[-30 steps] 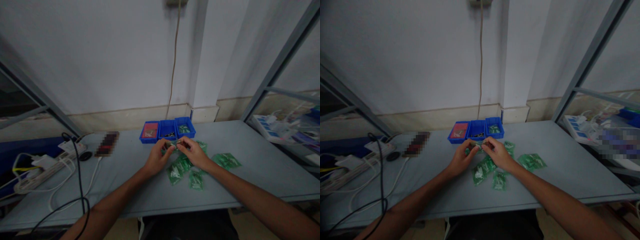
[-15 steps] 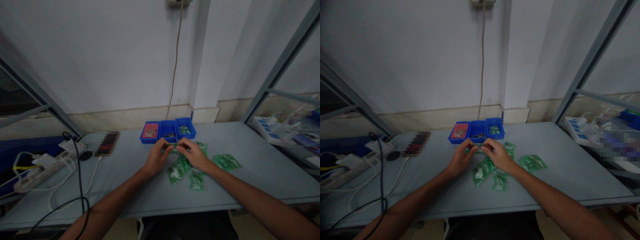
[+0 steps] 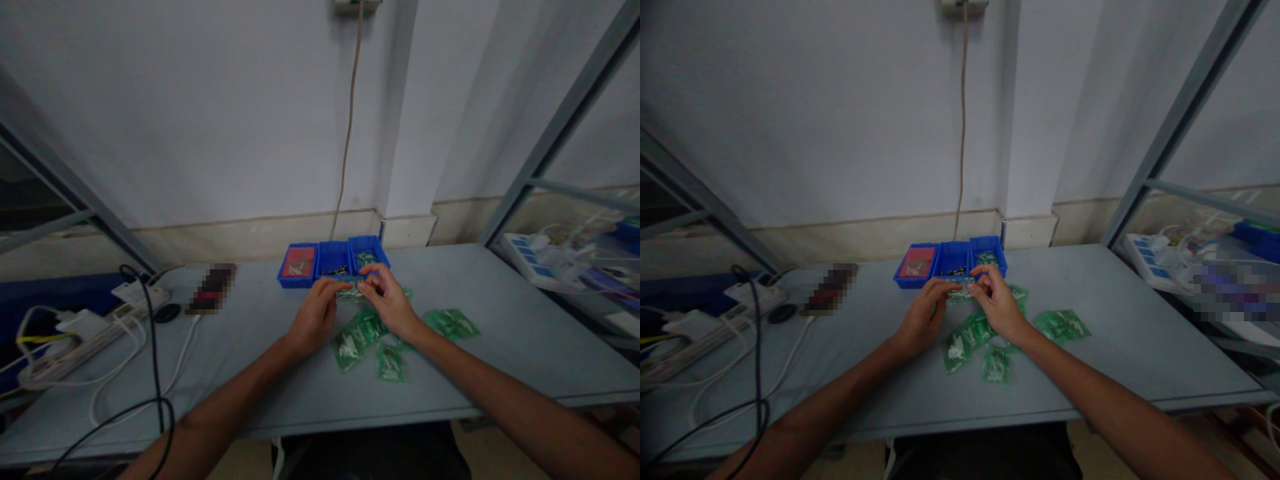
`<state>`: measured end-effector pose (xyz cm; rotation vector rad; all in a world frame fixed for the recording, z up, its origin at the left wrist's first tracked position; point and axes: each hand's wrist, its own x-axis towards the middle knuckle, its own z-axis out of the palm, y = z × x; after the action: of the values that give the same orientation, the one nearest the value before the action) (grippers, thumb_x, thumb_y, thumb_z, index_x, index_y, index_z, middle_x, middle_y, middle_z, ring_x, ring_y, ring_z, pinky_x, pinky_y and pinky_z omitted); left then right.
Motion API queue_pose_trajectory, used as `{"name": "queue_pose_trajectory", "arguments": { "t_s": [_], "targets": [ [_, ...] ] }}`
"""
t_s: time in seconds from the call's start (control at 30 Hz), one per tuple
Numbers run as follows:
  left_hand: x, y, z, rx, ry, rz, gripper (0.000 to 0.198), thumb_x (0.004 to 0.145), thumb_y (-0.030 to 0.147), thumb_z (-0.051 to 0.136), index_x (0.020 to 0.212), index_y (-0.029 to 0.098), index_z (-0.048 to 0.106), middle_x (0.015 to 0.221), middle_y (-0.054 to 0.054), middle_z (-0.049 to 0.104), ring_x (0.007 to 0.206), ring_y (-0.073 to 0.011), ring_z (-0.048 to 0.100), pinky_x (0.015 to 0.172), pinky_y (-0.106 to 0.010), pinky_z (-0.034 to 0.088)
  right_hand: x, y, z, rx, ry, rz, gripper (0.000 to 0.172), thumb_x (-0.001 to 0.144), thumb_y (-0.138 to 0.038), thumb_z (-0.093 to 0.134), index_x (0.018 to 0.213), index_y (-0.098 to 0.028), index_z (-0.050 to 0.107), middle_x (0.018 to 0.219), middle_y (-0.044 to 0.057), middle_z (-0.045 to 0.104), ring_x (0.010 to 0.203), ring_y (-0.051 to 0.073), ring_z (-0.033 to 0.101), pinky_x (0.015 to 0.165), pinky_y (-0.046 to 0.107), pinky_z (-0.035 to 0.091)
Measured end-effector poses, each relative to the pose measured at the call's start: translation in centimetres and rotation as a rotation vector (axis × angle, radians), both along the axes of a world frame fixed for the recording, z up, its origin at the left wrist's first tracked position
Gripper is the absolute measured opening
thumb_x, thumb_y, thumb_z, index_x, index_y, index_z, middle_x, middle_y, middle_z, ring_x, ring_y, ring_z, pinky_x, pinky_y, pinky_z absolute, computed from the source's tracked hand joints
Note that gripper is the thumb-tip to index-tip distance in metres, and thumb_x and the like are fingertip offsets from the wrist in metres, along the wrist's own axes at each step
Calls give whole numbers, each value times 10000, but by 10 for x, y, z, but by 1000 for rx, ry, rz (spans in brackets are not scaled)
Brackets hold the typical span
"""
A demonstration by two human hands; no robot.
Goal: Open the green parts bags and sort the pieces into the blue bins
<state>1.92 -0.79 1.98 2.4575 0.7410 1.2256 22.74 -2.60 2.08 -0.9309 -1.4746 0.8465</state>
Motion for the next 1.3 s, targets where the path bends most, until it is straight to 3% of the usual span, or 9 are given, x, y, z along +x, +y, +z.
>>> {"name": "queue_pose_trajectory", "arguments": {
  "t_s": [0.17, 0.33, 0.47, 0.67, 0.8, 0.87, 1.03, 1.17, 1.3],
  "targets": [
    [1, 1, 0, 26, 15, 147, 206, 995, 269, 691, 1200, 258, 704, 1277, -103, 552, 1196, -273, 550, 1047, -463, 484, 0, -3, 0, -42, -13, 15, 289, 1001, -503, 644, 1126, -259, 555, 697, -52, 507, 630, 180, 526, 602, 302, 364],
    [1, 2, 6, -36, -64, 177, 124, 1059, 281, 576, 1035, 204, 670, 1056, -78, 636, 1020, -234, 596, 936, -393, 499, -1, -6, -4, -28, -93, 12, 237, 1079, -460, 484, 1085, -253, 599, 830, 10, 628, 705, 195, 567, 637, 312, 429],
    [2, 2, 8, -90, -91, 146, 176, 1063, 322, 572, 961, 201, 649, 916, -48, 632, 872, -207, 589, 808, -334, 487, -1, -6, -6, -5, -167, 24, 206, 1027, -422, 601, 1154, -260, 598, 972, 21, 614, 797, 195, 569, 688, 308, 447],
    [4, 2, 2, -136, -81, 96, 127, 1035, 316, 628, 1007, 195, 655, 955, -56, 655, 887, -208, 593, 822, -335, 491, -2, -2, -5, 0, -71, 54, 227, 1005, -431, 645, 1110, -244, 570, 893, 3, 586, 816, 196, 573, 739, 316, 444],
    [4, 1, -2, -229, -104, 110, 244, 1051, 285, 588, 1281, 202, 586, 1038, -64, 681, 891, -201, 631, 820, -329, 525, -3, -3, -3, -19, -32, 29, 278, 1000, -464, 641, 1139, -251, 529, 815, -21, 555, 743, 192, 559, 688, 312, 430],
    [3, 0, -3, -220, -104, 99, 258, 1076, 240, 516, 1329, 211, 558, 1087, -74, 686, 935, -201, 647, 861, -338, 539, -3, -3, -3, -26, -14, 20, 291, 996, -471, 645, 1140, -260, 506, 795, -27, 551, 713, 190, 552, 660, 309, 423],
    [2, 0, 0, -78, -34, 6, 330, 1050, 87, 421, 1276, 233, 613, 1242, -105, 640, 1194, -231, 597, 1069, -429, 492, -1, -1, -3, -26, 3, -16, 253, 993, -480, 645, 1061, -263, 534, 811, -16, 554, 677, 176, 529, 600, 289, 411],
    [2, 0, 5, -70, -28, 71, 322, 964, 68, 568, 1214, 247, 664, 1247, -99, 600, 1225, -249, 572, 1091, -450, 483, 3, 0, -2, -46, -30, -24, 260, 983, -504, 657, 998, -249, 611, 823, -1, 571, 668, 173, 522, 573, 282, 407],
    [1, 1, 8, -82, -64, 96, 157, 996, 162, 605, 1107, 231, 693, 1185, -97, 622, 1159, -251, 601, 1033, -430, 500, 2, -1, -4, -70, -61, -34, 333, 995, -572, 623, 977, -242, 656, 776, -3, 591, 603, 163, 500, 536, 284, 389]
  ]
}}
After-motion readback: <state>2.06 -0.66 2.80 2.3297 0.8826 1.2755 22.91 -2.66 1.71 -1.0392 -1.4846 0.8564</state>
